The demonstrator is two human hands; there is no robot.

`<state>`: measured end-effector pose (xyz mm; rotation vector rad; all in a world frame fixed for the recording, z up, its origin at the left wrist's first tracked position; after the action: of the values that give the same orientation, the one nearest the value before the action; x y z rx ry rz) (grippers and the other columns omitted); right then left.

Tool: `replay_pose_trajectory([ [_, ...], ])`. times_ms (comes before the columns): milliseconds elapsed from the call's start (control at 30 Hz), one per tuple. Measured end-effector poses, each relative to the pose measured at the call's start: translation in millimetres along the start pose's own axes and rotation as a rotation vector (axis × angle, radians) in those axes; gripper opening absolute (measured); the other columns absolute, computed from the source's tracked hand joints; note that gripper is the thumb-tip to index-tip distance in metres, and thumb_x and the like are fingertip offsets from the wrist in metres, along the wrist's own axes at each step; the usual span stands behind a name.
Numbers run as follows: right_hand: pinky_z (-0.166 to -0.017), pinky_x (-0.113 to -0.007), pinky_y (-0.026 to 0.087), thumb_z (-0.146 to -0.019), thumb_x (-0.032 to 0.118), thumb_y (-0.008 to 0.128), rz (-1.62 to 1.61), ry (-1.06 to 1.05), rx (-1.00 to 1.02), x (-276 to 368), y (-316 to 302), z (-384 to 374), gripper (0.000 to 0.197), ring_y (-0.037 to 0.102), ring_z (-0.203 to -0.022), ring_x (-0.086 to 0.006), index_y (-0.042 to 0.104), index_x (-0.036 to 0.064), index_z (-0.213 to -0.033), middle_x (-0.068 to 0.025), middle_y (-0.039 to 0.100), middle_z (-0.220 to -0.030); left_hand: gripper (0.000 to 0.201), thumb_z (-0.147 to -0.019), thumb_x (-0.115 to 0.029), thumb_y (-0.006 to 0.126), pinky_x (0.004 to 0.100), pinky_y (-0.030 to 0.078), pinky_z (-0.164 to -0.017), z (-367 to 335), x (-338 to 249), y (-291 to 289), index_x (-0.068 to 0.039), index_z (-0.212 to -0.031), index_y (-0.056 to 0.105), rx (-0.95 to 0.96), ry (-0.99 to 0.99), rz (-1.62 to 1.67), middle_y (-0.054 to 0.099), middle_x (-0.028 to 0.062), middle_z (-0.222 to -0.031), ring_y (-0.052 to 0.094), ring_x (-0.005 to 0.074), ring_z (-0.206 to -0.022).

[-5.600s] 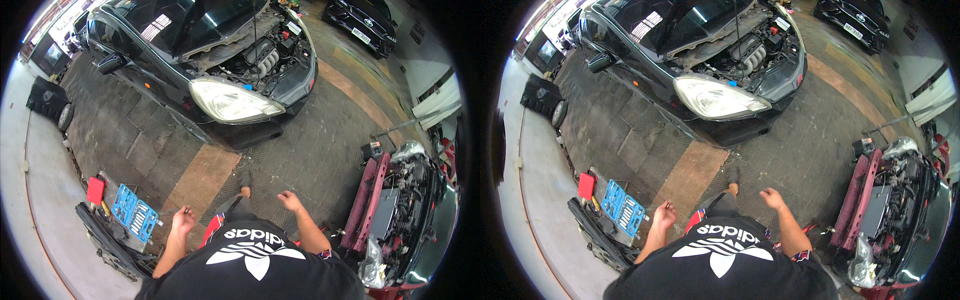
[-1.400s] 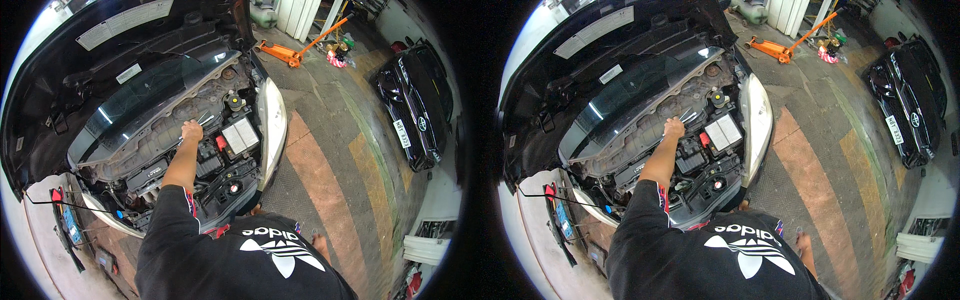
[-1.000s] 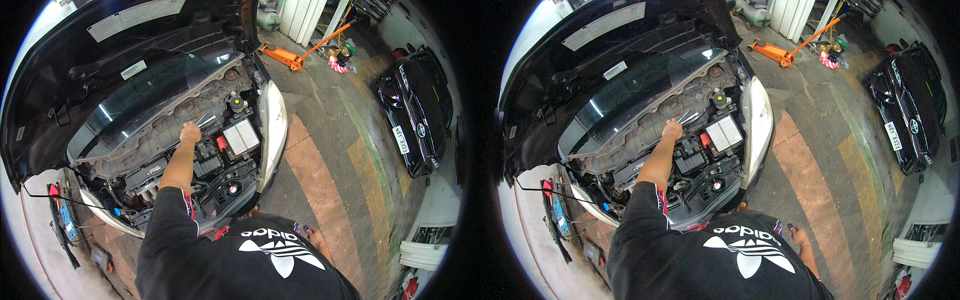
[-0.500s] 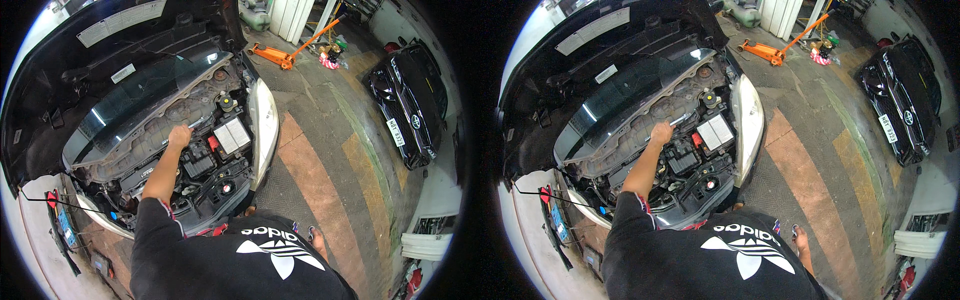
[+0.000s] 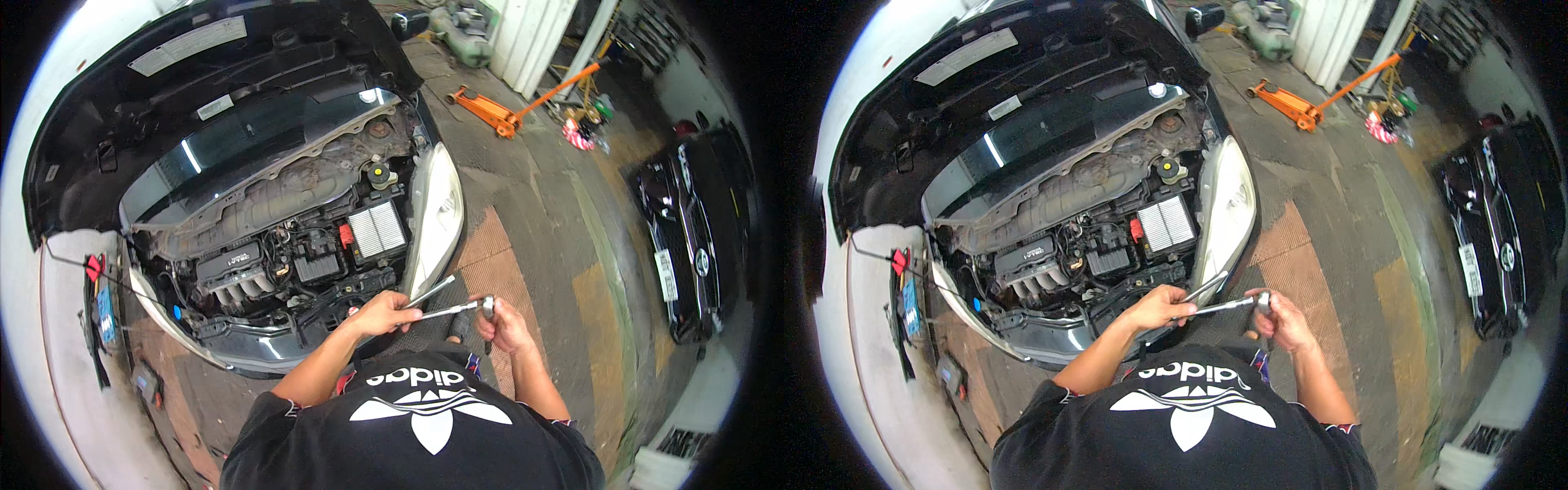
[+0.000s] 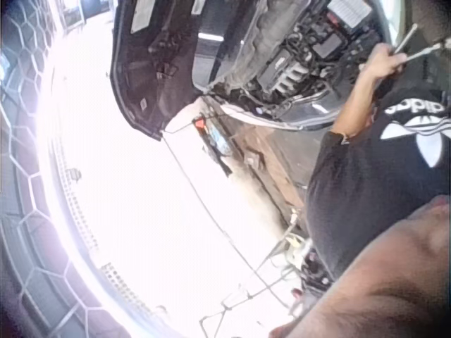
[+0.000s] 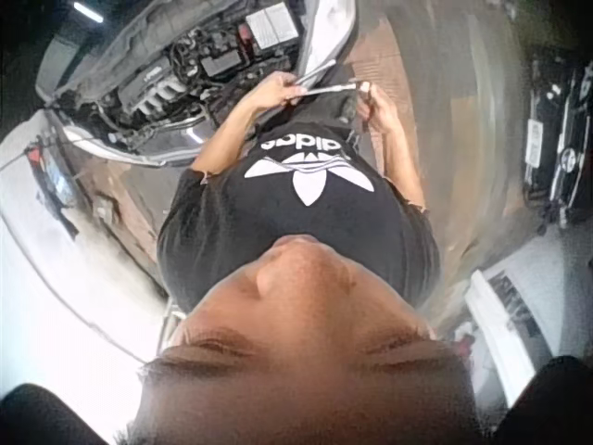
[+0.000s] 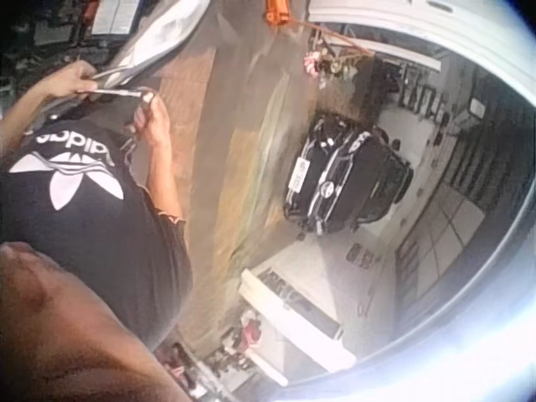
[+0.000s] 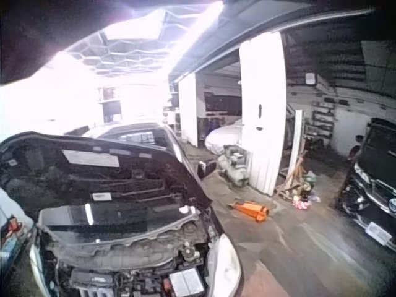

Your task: The person works on the engine bay of a black car with the hood open. They use a wrench to loosen and tighten bolts on a component near the front of the engine. The person removes a metal bracket, places it on the floor, and then retrieves a socket wrench to continue working on the engine components.

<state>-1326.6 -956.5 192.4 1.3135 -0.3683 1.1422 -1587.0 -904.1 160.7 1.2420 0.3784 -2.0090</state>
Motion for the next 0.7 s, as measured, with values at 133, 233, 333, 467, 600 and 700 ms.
replay_pose_trajectory([
  [133,-0.05,-0.026,0.03,-0.103,0.047,0.046,-0.112,0.101,0.196,28,-42,-14,0.057,0.036,-0.055,-0.0094,0.051,-0.003,-0.132,0.0021,0.037,-0.063,0.026,-0.081,-0.026,0.082,0.0217,0.036,-0.047,-18,-11,35,-0.006,-0.085,0.066,-0.125,-0.027,0.076,0.062,-0.0003,-0.067,0.049,0.0048,-0.053],
  [233,-0.05,-0.026,0.031,-0.103,0.045,0.047,-0.119,0.102,0.363,50,-82,-18,0.057,0.035,-0.055,-0.0096,0.052,-0.003,-0.132,0.0022,0.038,-0.063,0.028,-0.08,-0.024,0.084,0.022,0.035,-0.045,-38,-18,73,-0.004,-0.084,0.064,-0.173,-0.038,0.289,0.062,0.0014,-0.065,0.05,0.0064,-0.049],
  [333,-0.05,-0.025,0.03,-0.101,0.046,0.051,-0.136,0.209,0.365,65,-121,-20,0.059,0.035,-0.055,-0.0088,0.052,-0.004,-0.133,0.002,0.039,-0.063,0.028,-0.081,-0.025,0.083,0.0221,0.035,-0.045,-60,-31,99,-0.003,-0.083,0.066,-0.212,-0.087,0.257,0.064,0.0026,-0.066,0.051,0.0067,-0.049],
  [467,-0.05,-0.024,0.029,-0.101,0.047,0.052,-0.181,0.26,0.483,88,-147,-20,0.062,0.035,-0.055,-0.0081,0.051,-0.0052,-0.133,0.0023,0.038,-0.063,0.027,-0.083,-0.027,0.081,0.0222,0.035,-0.045,-83,-50,120,-0.003,-0.084,0.07,-0.23,-0.098,0.214,0.066,0.0024,-0.067,0.051,0.006,-0.05],
  [600,-0.049,-0.024,0.029,-0.101,0.049,0.051,-0.187,0.3,0.57,101,-155,-19,0.064,0.034,-0.054,-0.008,0.05,-0.006,-0.134,0.0023,0.038,-0.062,0.03,-0.083,-0.031,0.081,0.0219,0.036,-0.046,-91,-57,135,-0.005,-0.084,0.068,-0.222,-0.11,0.227,0.067,0.0017,-0.068,0.051,0.0055,-0.052],
  [700,-0.049,-0.024,0.028,-0.1,0.049,0.052,-0.331,0.321,0.554,108,-159,-21,0.065,0.033,-0.054,-0.0079,0.051,-0.0071,-0.133,0.0021,0.038,-0.062,0.032,-0.083,-0.035,0.08,0.0223,0.035,-0.045,-92,-61,138,-0.006,-0.082,0.067,-0.255,-0.06,0.238,0.066,0.0014,-0.067,0.05,0.0058,-0.05],
])
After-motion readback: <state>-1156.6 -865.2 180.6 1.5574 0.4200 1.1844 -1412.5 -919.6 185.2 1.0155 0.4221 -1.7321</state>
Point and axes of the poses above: each hand's wrist, its own z-axis away from the middle knuckle, its own y-axis out of the palm, x = y × z, the point moved 5 cm from there along -z, towards the middle knuckle
